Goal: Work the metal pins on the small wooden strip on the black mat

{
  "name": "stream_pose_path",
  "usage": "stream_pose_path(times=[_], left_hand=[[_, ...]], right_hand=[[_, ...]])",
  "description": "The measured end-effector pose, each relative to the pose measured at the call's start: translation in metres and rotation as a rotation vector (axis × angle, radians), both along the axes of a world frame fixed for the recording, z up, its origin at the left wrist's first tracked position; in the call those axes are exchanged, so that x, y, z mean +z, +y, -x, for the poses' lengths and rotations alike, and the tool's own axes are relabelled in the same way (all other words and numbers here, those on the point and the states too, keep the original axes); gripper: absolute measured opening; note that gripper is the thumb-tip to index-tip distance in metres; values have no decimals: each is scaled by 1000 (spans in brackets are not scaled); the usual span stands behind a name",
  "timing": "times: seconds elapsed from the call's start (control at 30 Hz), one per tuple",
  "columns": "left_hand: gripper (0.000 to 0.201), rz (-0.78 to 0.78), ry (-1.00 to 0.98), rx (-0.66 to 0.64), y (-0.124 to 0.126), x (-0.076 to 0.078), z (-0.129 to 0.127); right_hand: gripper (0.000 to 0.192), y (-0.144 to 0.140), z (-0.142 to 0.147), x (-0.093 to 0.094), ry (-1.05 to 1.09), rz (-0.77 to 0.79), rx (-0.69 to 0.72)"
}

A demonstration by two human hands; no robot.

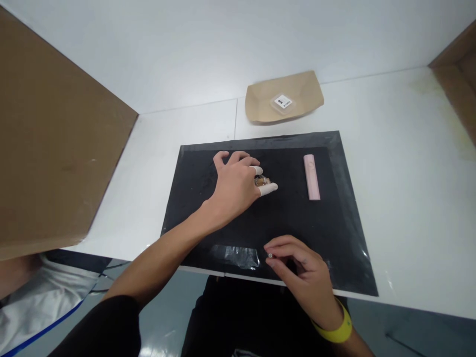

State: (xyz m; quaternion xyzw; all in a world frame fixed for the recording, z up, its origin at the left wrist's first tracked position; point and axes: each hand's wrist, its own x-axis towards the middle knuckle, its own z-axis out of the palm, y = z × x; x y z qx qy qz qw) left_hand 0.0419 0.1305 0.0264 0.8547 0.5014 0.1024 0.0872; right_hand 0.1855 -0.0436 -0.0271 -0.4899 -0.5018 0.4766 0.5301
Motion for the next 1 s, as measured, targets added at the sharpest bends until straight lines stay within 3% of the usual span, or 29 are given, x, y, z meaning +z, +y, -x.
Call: stream_pose_path(times=[0.23,0.47,0.83,1.0], left_hand=[[10,49,-18,37,-1,0,-1],[26,82,-22,76,0,5,-4],[19,88,23,98,3,4,-5],[31,107,30,122,2,7,-7]], right_hand=[[8,-1,0,1,3,-2,1],[9,-1,0,1,3,2,4],[10,0,0,-1,-2,-12,6],[11,-1,0,-2,1,-2,19]])
